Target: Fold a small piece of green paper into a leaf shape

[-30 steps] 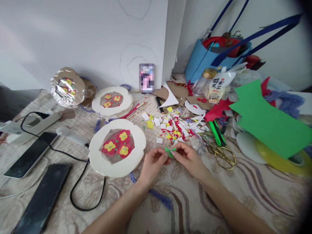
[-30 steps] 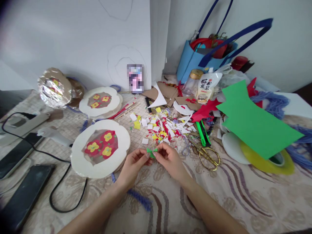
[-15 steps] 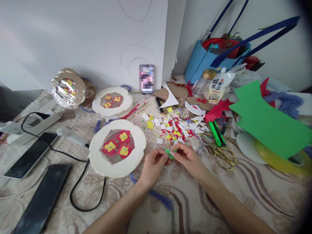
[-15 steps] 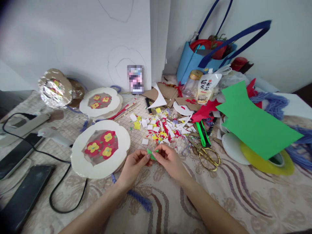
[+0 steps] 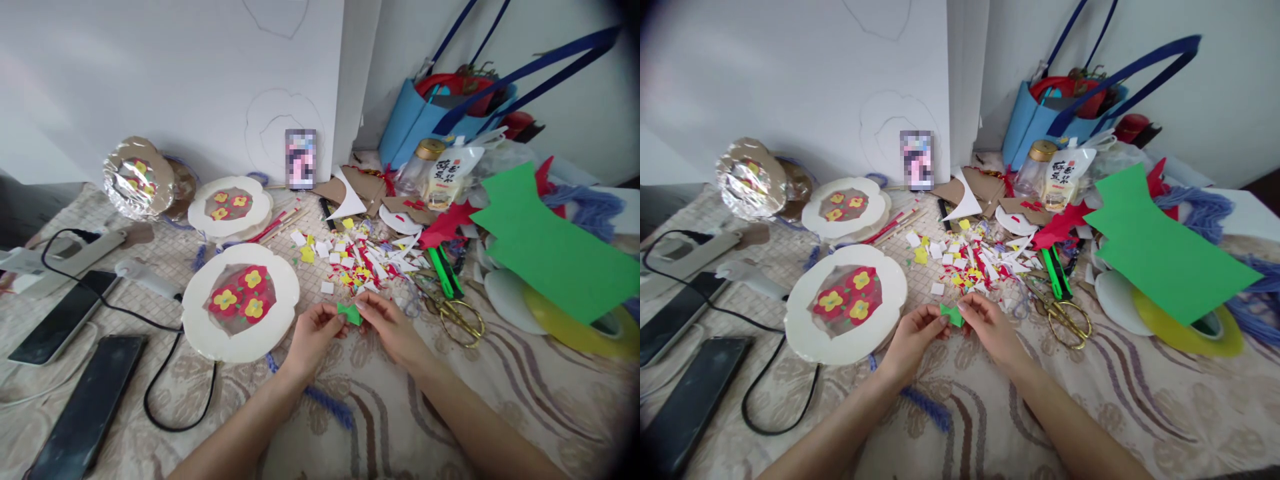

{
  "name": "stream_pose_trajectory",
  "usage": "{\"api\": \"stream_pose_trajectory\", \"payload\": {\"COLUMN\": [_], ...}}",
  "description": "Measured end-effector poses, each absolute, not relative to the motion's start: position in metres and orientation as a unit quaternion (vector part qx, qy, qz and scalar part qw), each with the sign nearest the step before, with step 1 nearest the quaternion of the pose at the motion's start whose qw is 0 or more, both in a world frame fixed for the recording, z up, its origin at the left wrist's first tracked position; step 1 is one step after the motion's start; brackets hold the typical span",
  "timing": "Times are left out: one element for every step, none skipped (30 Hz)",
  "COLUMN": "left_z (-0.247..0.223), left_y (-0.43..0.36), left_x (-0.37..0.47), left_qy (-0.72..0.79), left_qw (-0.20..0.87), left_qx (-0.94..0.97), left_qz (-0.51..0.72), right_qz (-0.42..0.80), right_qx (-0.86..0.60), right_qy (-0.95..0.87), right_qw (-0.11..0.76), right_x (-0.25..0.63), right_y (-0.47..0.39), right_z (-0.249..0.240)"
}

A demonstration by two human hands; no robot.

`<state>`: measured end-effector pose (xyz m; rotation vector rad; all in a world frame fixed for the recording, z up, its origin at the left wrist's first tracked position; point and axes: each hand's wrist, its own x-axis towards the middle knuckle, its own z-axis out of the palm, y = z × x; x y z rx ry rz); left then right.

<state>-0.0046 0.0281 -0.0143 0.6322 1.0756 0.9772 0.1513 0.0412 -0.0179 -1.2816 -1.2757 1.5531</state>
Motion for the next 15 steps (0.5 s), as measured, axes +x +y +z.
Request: {"api": "stream_pose_trajectory", "payload": {"left_z": [-0.0148,-0.0152,-0.0154,-0.0155,-0.0154,-0.0151,-0.0147,-0.0141,-0.0135,-0.0129,-0.0122,-0.0116,-0.0112,-0.0109,-0.0109], "left_y": [0.0283,0.0284,0.0284,0.0284,0.0284,0.0282,0.0281,0.0279,0.0277,0.0274,0.0272,0.0270,0.0269,0.0268,0.0267], "left_x": [-0.0047,-0.0047,-0.0048,-0.0048,-0.0047,-0.0047,-0.0046,-0.0045,-0.0045,-0.0044,-0.0043,-0.0042,-0.0042,-0.0041,-0.0041], "left_qy": [0.482,0.481,0.479,0.478,0.476,0.475,0.473,0.472,0.471,0.471,0.472,0.473,0.475,0.477,0.479], "left_qw": [0.705,0.708,0.710,0.711,0.712,0.713,0.713,0.713,0.711,0.710,0.708,0.706,0.704,0.701,0.699], "left_qx": [0.280,0.276,0.273,0.271,0.270,0.272,0.275,0.281,0.287,0.293,0.298,0.302,0.305,0.307,0.308], "left_qz": [0.438,0.438,0.438,0.439,0.439,0.438,0.438,0.436,0.435,0.433,0.432,0.432,0.432,0.432,0.432], "right_qz": [0.608,0.609,0.612,0.615,0.620,0.624,0.628,0.631,0.632,0.631,0.628,0.625,0.623,0.621,0.620], "right_qx": [-0.498,-0.495,-0.492,-0.488,-0.485,-0.482,-0.481,-0.483,-0.486,-0.490,-0.495,-0.499,-0.501,-0.501,-0.500], "right_qy": [-0.493,-0.489,-0.487,-0.486,-0.486,-0.486,-0.486,-0.485,-0.485,-0.486,-0.487,-0.489,-0.492,-0.495,-0.498], "right_qw": [0.375,0.379,0.383,0.384,0.381,0.376,0.371,0.365,0.360,0.355,0.351,0.349,0.345,0.342,0.342], "right_x": [0.1515,0.1516,0.1516,0.1516,0.1515,0.1514,0.1512,0.1511,0.1509,0.1507,0.1505,0.1504,0.1502,0.1502,0.1501], "right_y": [0.0415,0.0417,0.0419,0.0420,0.0420,0.0419,0.0418,0.0416,0.0415,0.0414,0.0413,0.0413,0.0413,0.0413,0.0413], "right_z": [-0.0179,-0.0177,-0.0173,-0.0169,-0.0166,-0.0163,-0.0161,-0.0161,-0.0161,-0.0162,-0.0163,-0.0163,-0.0163,-0.0162,-0.0161]}}
